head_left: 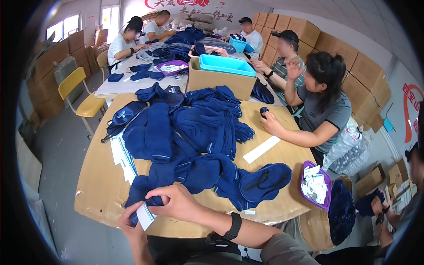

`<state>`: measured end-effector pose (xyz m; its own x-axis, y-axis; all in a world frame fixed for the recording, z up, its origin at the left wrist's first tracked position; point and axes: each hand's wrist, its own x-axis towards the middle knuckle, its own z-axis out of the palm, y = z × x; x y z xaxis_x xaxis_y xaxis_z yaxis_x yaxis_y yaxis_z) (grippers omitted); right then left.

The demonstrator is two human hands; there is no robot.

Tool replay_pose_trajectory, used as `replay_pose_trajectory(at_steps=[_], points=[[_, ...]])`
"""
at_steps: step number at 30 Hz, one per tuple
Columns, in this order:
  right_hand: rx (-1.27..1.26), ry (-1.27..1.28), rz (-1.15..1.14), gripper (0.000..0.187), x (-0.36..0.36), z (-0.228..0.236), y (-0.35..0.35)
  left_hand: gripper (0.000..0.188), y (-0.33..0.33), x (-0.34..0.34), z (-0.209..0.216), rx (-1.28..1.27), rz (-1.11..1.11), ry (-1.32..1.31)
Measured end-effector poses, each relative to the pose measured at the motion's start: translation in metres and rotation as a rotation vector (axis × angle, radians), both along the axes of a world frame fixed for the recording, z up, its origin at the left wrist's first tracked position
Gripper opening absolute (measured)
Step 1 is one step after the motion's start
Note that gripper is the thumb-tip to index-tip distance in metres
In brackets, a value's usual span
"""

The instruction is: Folding blue fabric shoe components and applying adhesive labels in a manufacturing environment.

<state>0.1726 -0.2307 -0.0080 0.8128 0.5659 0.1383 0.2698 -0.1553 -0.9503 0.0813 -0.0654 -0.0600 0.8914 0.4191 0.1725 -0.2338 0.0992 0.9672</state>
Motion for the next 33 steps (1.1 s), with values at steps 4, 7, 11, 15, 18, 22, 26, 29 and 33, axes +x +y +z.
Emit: replay_pose_trajectory(at_steps=[4, 7, 11, 15, 18, 22, 26, 29, 33], points=[[-0.101, -0.231, -0.093, 0.035, -0.006, 0.001, 0.003, 0.034, 0.001, -0.003, -0.005, -0.089, 0.054, 0.006], [0.062, -0.408, -0.166, 0.035, -0.006, -0.010, 0.012, 0.034, 0.000, -0.002, -0.006, -0.053, 0.101, -0.078], [0.100, -0.113, 0.135, 0.032, 0.002, -0.010, 0.003, 0.035, 0.001, -0.001, -0.012, 0.066, 0.106, -0.135], [0.061, -0.136, 0.150, 0.030, 0.004, -0.002, -0.004, 0.037, 0.005, -0.003, -0.008, 0.037, -0.003, -0.068], [0.137, -0.193, 0.111, 0.032, -0.002, 0.001, -0.001, 0.035, 0.001, -0.007, -0.003, -0.068, 0.015, -0.105], [0.135, -0.221, 0.138, 0.030, -0.001, -0.002, -0.003, 0.037, -0.002, -0.008, -0.009, -0.048, 0.049, -0.168], [0.162, -0.262, 0.110, 0.028, -0.004, 0.000, -0.001, 0.043, 0.001, -0.010, -0.015, -0.005, 0.071, -0.174], [0.164, -0.271, 0.114, 0.026, -0.005, 0.000, 0.001, 0.046, -0.001, -0.010, -0.013, -0.051, 0.103, -0.154], [0.171, -0.256, 0.121, 0.024, -0.008, 0.004, 0.003, 0.047, -0.008, -0.008, -0.005, -0.159, 0.138, -0.126]])
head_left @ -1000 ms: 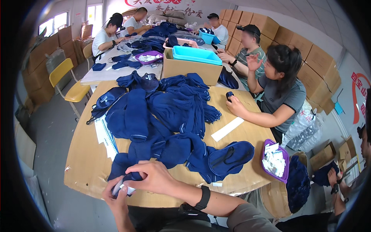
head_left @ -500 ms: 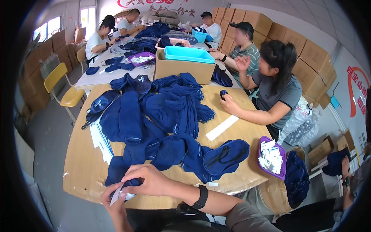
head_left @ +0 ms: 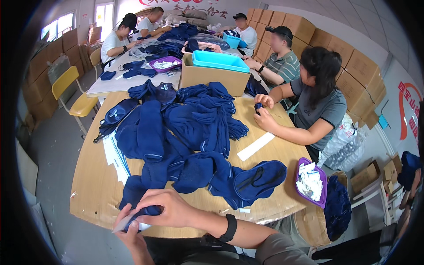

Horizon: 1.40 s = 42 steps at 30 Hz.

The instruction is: Folding blue fabric shoe components and applying adhesive labels in a manufacturing environment.

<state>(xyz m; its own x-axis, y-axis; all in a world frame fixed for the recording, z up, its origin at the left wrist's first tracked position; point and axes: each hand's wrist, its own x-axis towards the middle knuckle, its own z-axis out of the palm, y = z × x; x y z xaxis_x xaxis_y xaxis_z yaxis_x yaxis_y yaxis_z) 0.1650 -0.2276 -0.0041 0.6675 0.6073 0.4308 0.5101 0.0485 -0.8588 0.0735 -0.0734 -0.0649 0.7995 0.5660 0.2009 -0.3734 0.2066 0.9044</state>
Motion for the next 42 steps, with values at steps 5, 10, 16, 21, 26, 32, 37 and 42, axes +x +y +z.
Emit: replay_pose_trajectory(at_steps=[5, 10, 16, 21, 26, 32, 37, 42], points=[[0.048, 0.000, -0.007, 0.024, -0.002, -0.005, 0.002, 0.039, 0.005, 0.000, -0.004, 0.055, 0.001, -0.026], [0.051, 0.009, -0.001, 0.025, -0.004, -0.007, 0.005, 0.025, 0.001, 0.004, -0.008, 0.032, 0.017, -0.086], [0.038, -0.050, -0.002, 0.026, -0.005, -0.008, 0.003, 0.016, -0.003, 0.006, -0.004, 0.060, 0.021, -0.126], [0.045, -0.029, 0.001, 0.026, -0.006, -0.010, 0.005, 0.022, 0.008, 0.002, -0.011, 0.230, -0.105, -0.177], [0.039, -0.019, -0.003, 0.024, -0.008, -0.008, 0.005, 0.023, 0.008, 0.001, -0.012, 0.246, -0.093, -0.195], [-0.005, -0.092, -0.009, 0.037, -0.011, -0.003, 0.005, 0.014, -0.006, 0.005, 0.000, 0.121, 0.059, -0.173], [-0.049, -0.108, 0.041, 0.036, -0.012, 0.001, 0.004, 0.013, -0.004, 0.003, -0.004, 0.208, 0.096, -0.186], [-0.119, -0.167, -0.031, 0.026, -0.018, 0.006, 0.002, 0.010, -0.004, -0.001, -0.006, 0.197, 0.071, -0.194]])
